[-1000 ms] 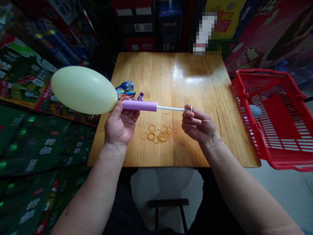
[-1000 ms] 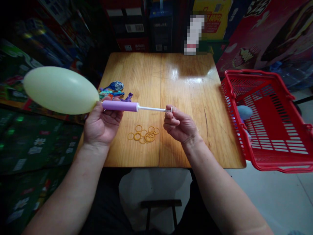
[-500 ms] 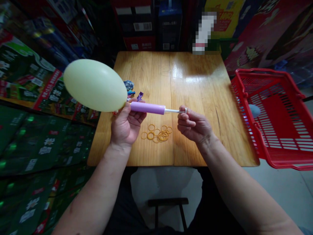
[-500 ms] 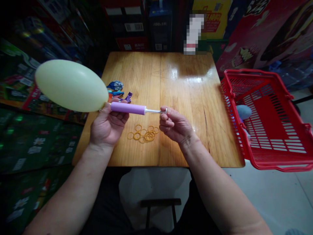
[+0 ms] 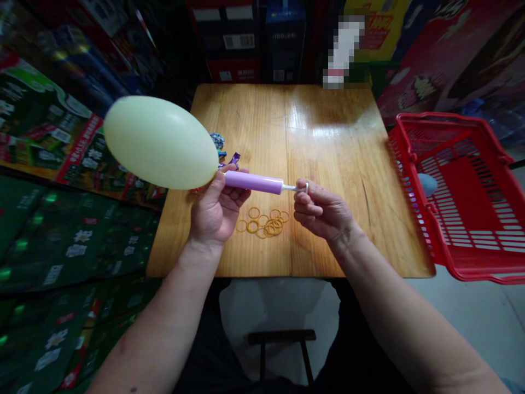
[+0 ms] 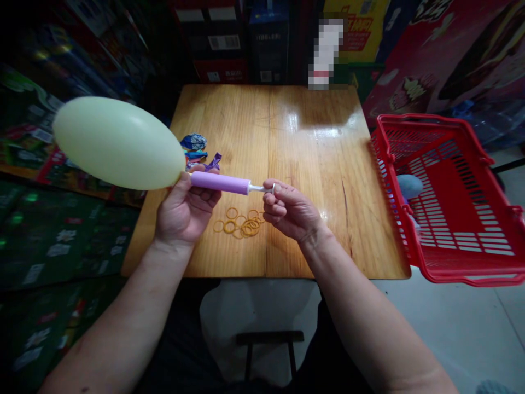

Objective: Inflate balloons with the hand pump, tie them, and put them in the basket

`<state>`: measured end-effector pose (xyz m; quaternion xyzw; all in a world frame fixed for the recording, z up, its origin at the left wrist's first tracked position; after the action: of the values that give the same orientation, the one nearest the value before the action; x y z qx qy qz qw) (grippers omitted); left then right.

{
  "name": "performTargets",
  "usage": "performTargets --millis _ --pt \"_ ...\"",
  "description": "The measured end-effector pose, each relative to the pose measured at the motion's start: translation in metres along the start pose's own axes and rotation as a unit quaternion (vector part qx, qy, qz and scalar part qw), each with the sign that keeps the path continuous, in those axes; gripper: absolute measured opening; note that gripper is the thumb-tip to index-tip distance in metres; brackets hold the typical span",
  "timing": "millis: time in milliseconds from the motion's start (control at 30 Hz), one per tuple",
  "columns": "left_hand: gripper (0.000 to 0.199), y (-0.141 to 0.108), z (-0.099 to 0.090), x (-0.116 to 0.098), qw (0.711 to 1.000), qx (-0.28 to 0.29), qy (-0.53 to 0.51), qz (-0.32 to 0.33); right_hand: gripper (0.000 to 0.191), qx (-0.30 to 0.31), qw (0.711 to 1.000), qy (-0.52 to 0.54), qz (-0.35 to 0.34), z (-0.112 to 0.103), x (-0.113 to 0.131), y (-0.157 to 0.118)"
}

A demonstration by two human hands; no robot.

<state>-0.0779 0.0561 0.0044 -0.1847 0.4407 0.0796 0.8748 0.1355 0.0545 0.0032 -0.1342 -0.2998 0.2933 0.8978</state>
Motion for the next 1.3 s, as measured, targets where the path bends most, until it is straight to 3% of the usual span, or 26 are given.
performTargets --millis 133,367,500,633,733,933,1067,1167,1300 --pt "0.029 0.004 -0.009 -0.012 0.999 -0.027 -0.006 0.037 0.006 -0.03 0.999 0.016 -0.02 -0.005 0.009 -0.001" --pt "0.027 -0.01 0.005 0.014 1.0 0.014 -0.001 -0.015 0.005 -0.01 0.999 0.022 0.025 0.003 -0.023 0.007" --pt "0.026 -0.005 0.002 0.006 1.0 -0.002 0.0 -0.013 0.001 -0.024 1.0 0.001 0.018 0.002 -0.012 0.004" --pt "0.03 0.003 -0.006 -0.012 0.999 -0.018 0.003 0.035 0.011 -0.067 0.997 -0.015 -0.023 -0.007 0.009 -0.001" --pt "0.031 0.0 -0.007 -0.01 0.999 -0.015 0.001 0.038 0.014 -0.089 0.995 -0.017 -0.042 -0.012 0.009 0.001" --pt "0.032 -0.01 0.003 0.013 1.0 0.005 0.027 -0.013 0.007 -0.054 0.998 -0.008 0.015 -0.002 -0.018 0.007" --pt "0.031 -0.003 0.001 0.002 1.0 -0.002 0.025 0.006 0.008 -0.014 1.0 0.001 0.014 0.001 -0.005 0.002" --pt "0.029 0.003 -0.007 -0.01 0.999 -0.023 0.012 0.033 0.01 -0.023 1.0 0.011 -0.013 -0.003 0.008 -0.001" --pt "0.031 0.002 -0.007 -0.006 0.999 -0.015 0.006 0.028 0.003 -0.042 0.999 -0.014 -0.023 -0.004 -0.001 0.001"
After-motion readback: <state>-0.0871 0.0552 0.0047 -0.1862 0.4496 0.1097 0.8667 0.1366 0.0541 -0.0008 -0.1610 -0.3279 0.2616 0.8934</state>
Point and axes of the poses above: each hand's wrist, its own y-axis towards the middle knuckle, its own z-axis out of the palm, x = y × z, the point moved 7 cm from there along y, towards the middle knuckle, and after that the axes turned 11 degrees about -x, right-handed, at the moved point
